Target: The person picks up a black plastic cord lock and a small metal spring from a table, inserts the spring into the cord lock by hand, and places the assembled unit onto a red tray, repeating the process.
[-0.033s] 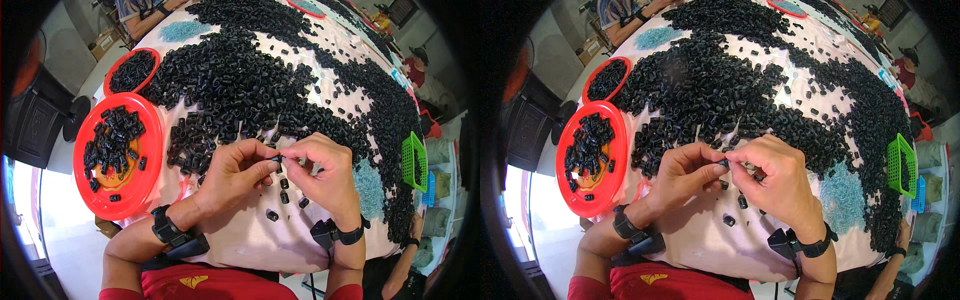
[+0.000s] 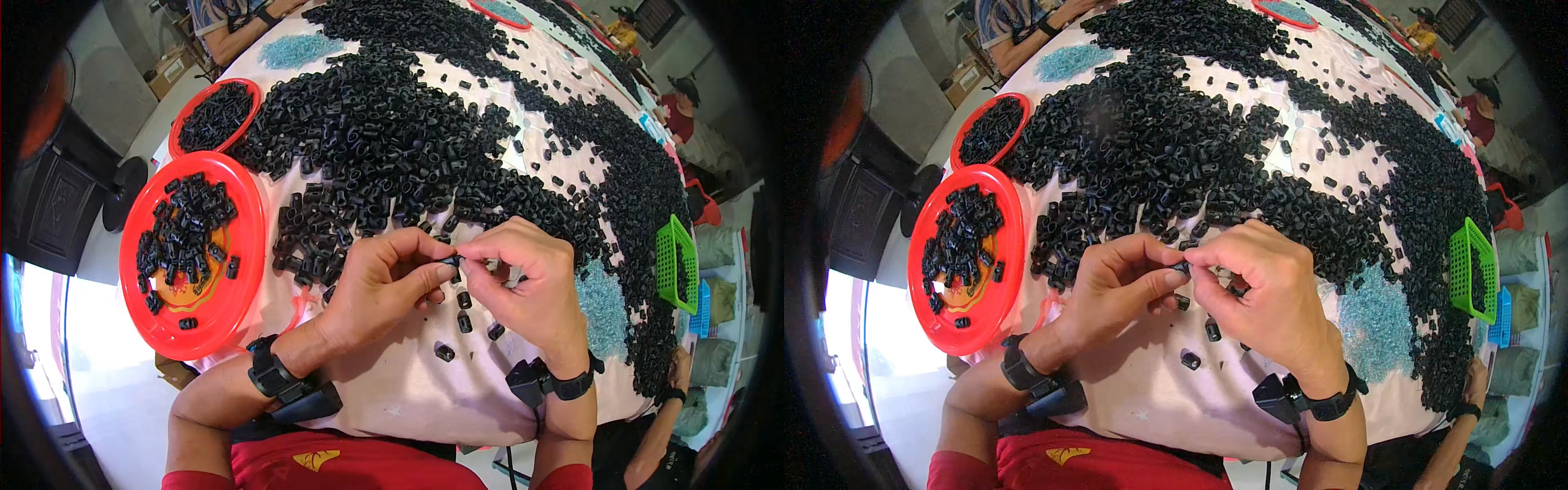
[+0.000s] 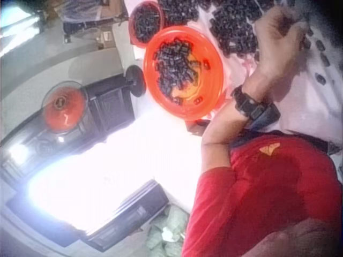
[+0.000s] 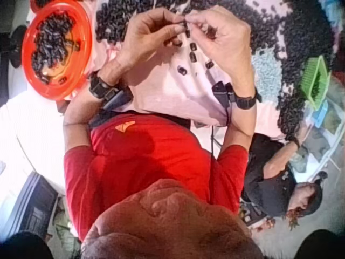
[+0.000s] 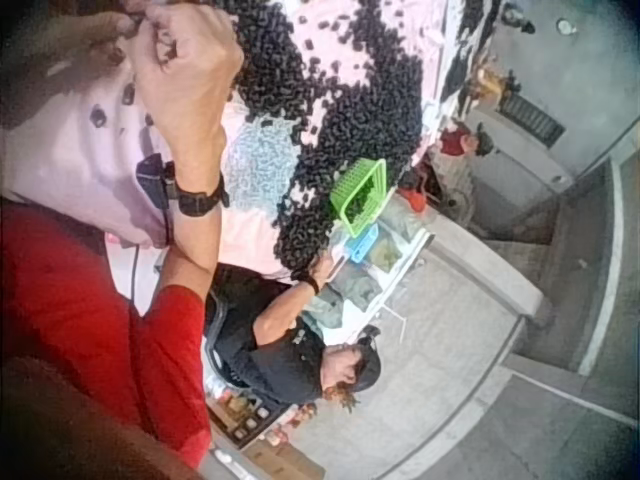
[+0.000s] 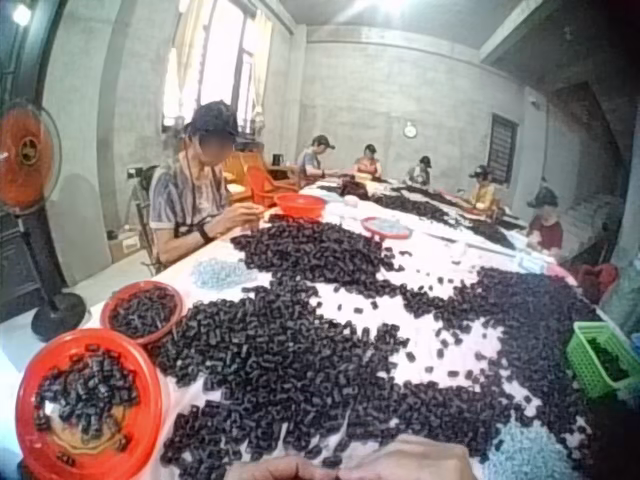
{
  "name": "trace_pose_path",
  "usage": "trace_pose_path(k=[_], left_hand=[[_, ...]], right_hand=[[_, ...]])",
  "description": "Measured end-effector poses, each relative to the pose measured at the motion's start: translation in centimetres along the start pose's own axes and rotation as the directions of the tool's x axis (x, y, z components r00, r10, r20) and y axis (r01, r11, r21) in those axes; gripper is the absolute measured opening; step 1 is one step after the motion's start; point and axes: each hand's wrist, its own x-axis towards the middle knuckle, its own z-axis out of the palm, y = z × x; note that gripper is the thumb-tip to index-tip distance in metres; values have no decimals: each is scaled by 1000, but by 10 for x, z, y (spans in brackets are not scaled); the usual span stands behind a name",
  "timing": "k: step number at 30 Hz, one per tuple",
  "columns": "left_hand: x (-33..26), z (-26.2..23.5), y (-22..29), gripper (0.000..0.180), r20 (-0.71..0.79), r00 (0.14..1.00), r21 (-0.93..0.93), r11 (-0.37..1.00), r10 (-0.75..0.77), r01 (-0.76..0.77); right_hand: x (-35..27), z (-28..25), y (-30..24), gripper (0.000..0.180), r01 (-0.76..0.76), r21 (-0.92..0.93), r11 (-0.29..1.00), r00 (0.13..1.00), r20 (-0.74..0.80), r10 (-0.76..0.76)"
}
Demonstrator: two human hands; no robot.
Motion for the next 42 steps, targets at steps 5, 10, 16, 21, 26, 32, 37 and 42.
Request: trace_pose_path(k=[5,10,16,21,26,32,37,42], left_hand=[[-2,2,7,13,-30,998,174,984,51,-45],[0,1,2,13,-59,990,318,942,128,-103],[1,2,3,14,-40,994,396,915,97,-74],[2,3,3,16,-67,998,198,980,-3,16],[5,2,6,18,-55,998,229,972,-40,52],[5,-1,5,17,-54,997,145,988,-48,55],[7,4,5,16,-70,997,36,999,-18,20],[7,-1,7,20,-18,996,76,993,-88,89]], right_hand=[[0,2,-1,12,9,2,1000,1000,16,-9],[1,2,1,10,-113,88,990,991,79,106],[-2,13,5,10,-23,-15,1000,1000,-11,23],[-1,13,7,9,-60,18,998,998,9,60],[-1,12,5,10,18,-56,998,1000,11,-17],[1,11,-6,21,140,-143,980,990,20,-138],[-1,15,-6,35,182,-211,960,983,26,-181],[-1,18,-7,40,211,-247,946,977,15,-214]])
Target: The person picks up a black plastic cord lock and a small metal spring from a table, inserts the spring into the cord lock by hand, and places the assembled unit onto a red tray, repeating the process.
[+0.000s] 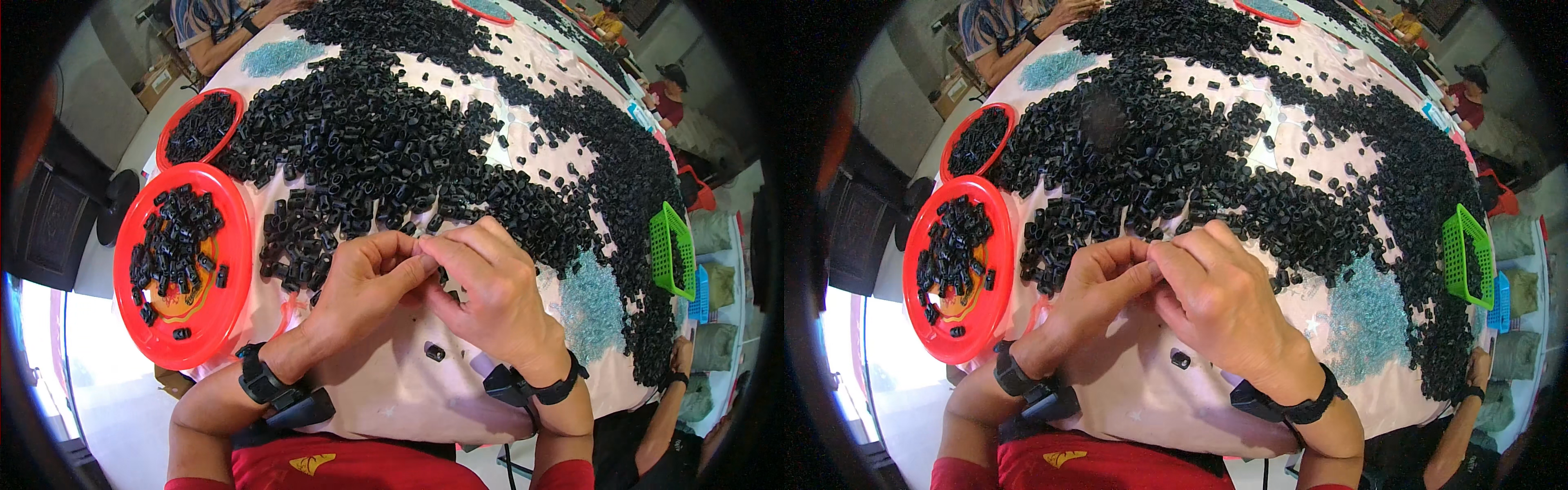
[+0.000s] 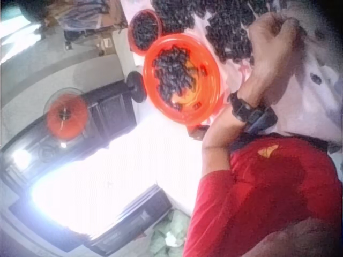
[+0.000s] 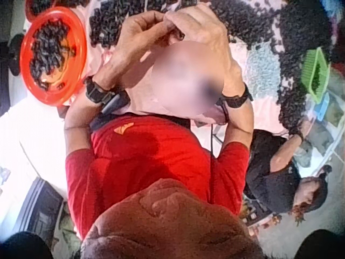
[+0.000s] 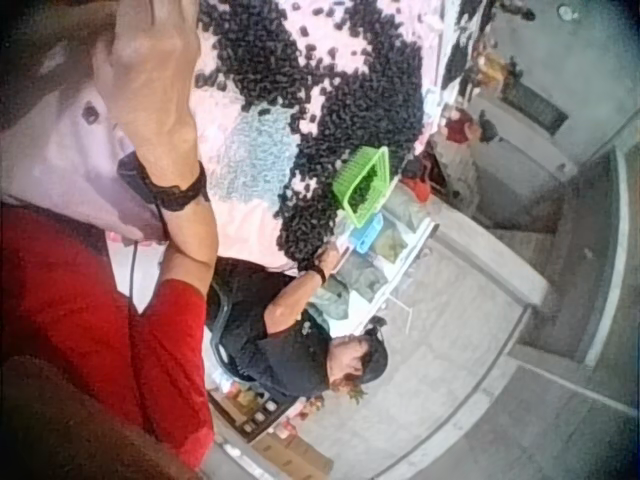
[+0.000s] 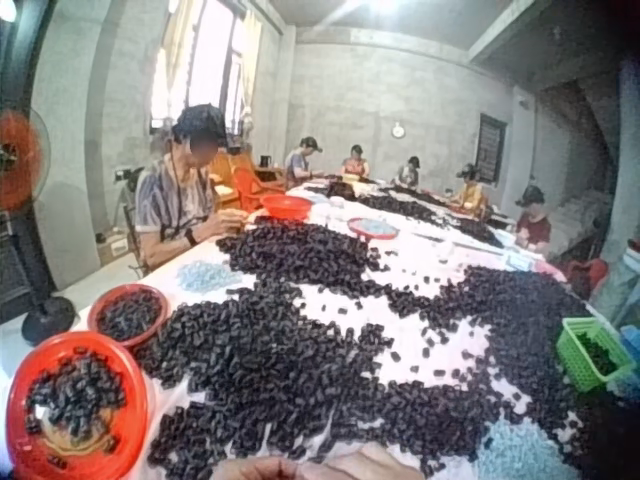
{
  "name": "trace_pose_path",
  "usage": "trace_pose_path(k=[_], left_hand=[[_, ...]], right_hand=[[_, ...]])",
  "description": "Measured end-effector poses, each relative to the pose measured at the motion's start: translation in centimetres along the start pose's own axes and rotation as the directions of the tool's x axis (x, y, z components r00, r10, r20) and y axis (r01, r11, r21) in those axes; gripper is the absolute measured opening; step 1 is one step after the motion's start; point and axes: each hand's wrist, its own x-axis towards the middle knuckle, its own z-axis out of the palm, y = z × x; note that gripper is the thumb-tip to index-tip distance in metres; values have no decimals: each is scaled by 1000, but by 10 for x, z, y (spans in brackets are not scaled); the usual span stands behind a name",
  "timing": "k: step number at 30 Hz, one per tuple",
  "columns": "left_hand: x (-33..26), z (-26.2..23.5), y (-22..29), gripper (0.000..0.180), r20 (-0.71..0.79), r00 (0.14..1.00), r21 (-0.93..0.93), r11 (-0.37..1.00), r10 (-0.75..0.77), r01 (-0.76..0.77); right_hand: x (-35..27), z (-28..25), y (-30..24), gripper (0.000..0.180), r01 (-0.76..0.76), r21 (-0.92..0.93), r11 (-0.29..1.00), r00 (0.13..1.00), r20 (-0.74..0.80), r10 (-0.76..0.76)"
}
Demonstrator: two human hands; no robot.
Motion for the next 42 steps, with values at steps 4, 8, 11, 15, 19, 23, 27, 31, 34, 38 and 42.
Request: trace_pose_path(k=[4,8,11,15,19,23,27,31,34,38,42], left_hand=[[0,-4,0,21,44,999,-49,999,-17,19],[-1,-4,0,23,26,1000,-94,995,-12,14],[-2,-5,1,23,32,999,-111,993,-22,25],[-2,-8,4,21,62,995,-199,976,-74,85],[-2,-5,1,20,52,994,-254,962,-92,102],[-2,-4,2,25,100,989,-248,960,-105,127],[-6,-1,16,31,165,975,-271,943,-150,191],[-6,-4,6,34,226,962,-283,935,-154,216],[-7,-8,5,36,262,958,-242,954,-114,179],[-6,-8,-1,39,268,960,-224,964,-83,146],[-6,-3,-3,39,251,964,-244,958,-85,148]], right_hand=[[0,0,-3,49,-16,-37,999,1000,5,16],[0,1,-8,49,-9,-63,998,1000,8,9],[1,2,-6,53,11,-46,999,1000,-1,-11],[2,3,-2,55,2,1,1000,1000,-7,-2],[1,9,5,53,-43,51,998,999,-29,45],[1,7,8,48,-18,66,998,1000,-19,19],[2,1,14,46,-7,31,999,999,-38,8],[2,-1,14,44,4,20,1000,1000,-11,-4],[2,0,16,41,36,47,998,999,3,-36],[1,1,17,41,48,42,998,999,14,-48],[1,0,24,39,60,102,993,998,27,-63]])
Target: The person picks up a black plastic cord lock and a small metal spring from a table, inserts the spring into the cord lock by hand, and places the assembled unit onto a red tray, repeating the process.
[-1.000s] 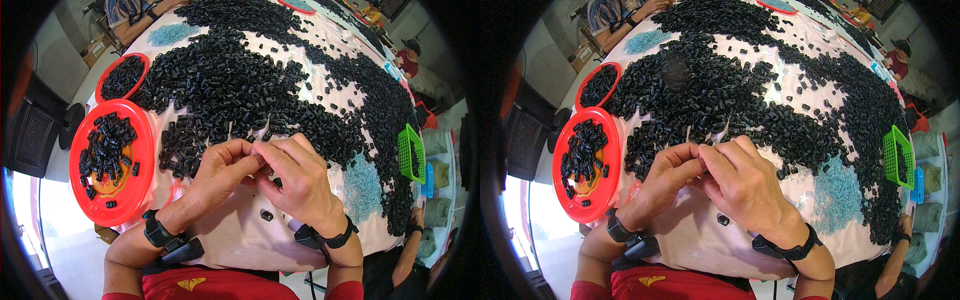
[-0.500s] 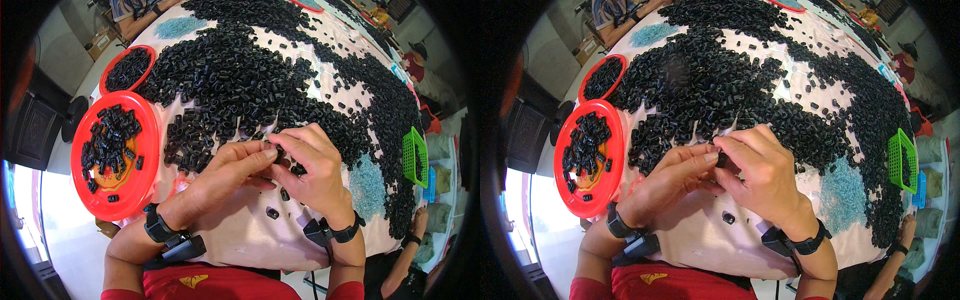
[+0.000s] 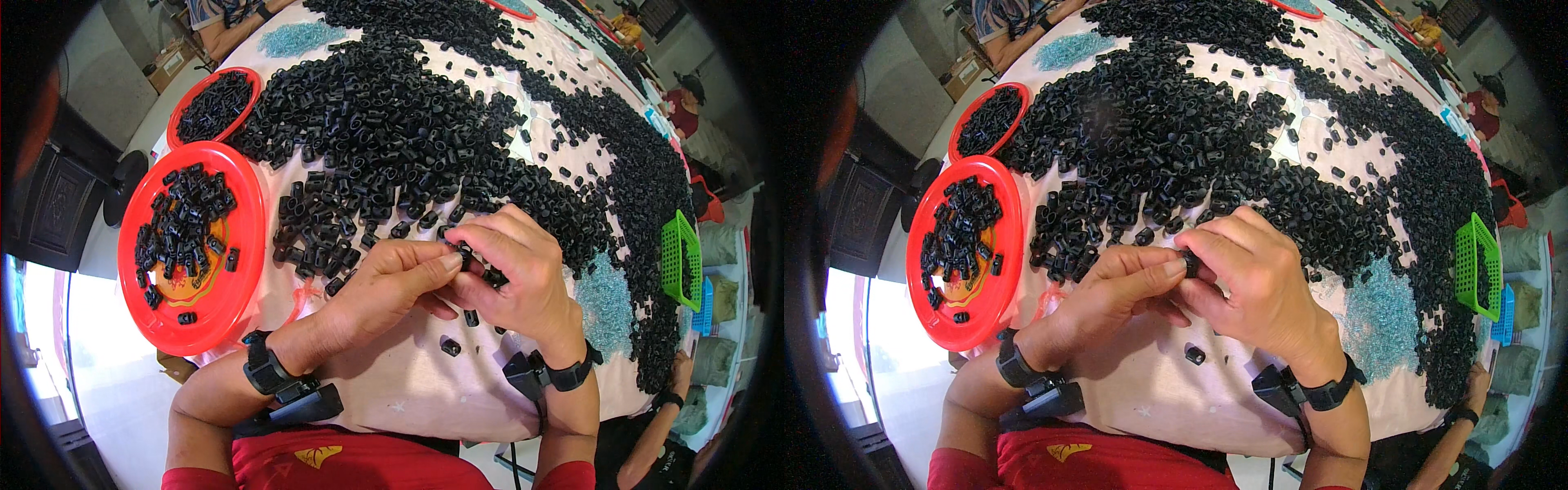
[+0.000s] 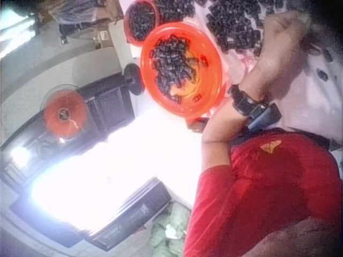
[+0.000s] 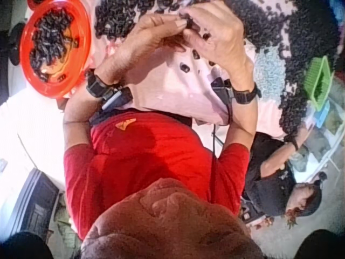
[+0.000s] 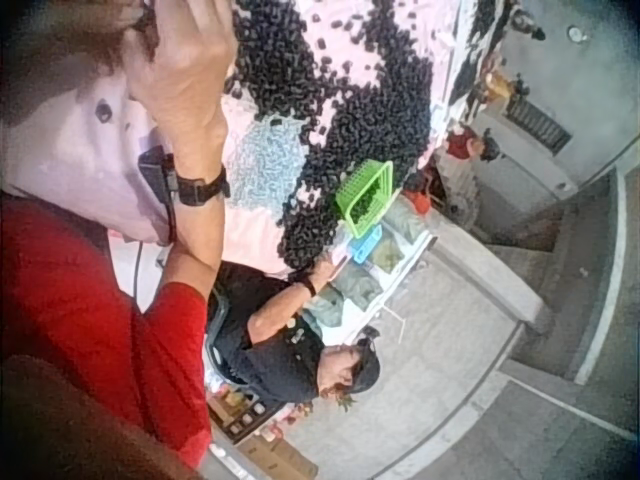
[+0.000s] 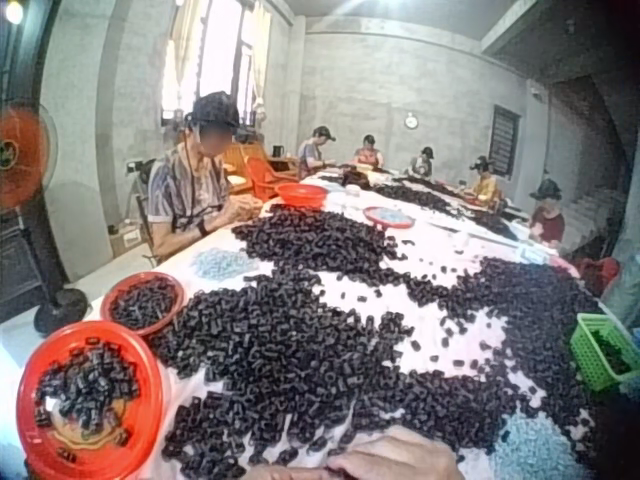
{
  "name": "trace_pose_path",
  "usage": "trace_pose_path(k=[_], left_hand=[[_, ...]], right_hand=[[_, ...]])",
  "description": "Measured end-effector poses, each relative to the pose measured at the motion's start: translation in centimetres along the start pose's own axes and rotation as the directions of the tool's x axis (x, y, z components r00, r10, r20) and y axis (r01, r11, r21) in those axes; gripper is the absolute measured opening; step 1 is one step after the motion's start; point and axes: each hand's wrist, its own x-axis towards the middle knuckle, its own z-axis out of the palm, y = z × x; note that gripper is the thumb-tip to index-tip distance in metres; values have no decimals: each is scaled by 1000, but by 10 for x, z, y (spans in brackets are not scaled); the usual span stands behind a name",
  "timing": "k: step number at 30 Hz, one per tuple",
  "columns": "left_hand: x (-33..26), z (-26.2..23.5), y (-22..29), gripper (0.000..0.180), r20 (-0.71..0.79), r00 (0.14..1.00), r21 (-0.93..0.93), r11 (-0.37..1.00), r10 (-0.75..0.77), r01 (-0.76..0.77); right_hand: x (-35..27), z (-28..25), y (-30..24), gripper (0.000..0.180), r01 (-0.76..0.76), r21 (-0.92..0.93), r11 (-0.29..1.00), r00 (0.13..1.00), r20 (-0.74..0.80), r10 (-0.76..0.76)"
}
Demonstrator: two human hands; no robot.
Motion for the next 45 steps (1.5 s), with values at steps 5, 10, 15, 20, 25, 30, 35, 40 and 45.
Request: trace_pose_path(k=[5,10,15,20,25,30,35,40,45], left_hand=[[-1,6,3,39,-23,998,-25,998,-52,52],[-1,3,1,38,-14,999,-22,999,-33,32],[-1,3,2,37,-18,999,-37,999,-38,37],[-1,4,0,35,-58,997,-61,997,-57,54],[0,7,4,34,-84,995,-90,994,-61,53],[1,8,5,37,-72,997,-157,987,-37,25],[-1,10,9,37,-125,991,-200,980,-51,25],[-9,20,18,36,-191,981,-107,994,-44,24],[-10,15,14,39,-85,996,-144,990,-27,15]], right_hand=[[0,2,5,37,-19,107,994,1000,-3,19],[0,3,4,37,22,52,998,1000,-2,-21],[-1,5,3,38,35,21,999,999,-20,-35],[-2,3,0,38,51,-23,998,999,9,-51],[-1,4,4,44,-30,27,999,999,-18,31],[1,1,-1,38,-40,-11,999,997,-65,40],[3,3,-3,33,83,-90,992,990,-107,-93],[4,1,-8,36,85,-96,992,991,-99,-95],[4,0,-11,40,79,-57,995,989,-119,-85]])
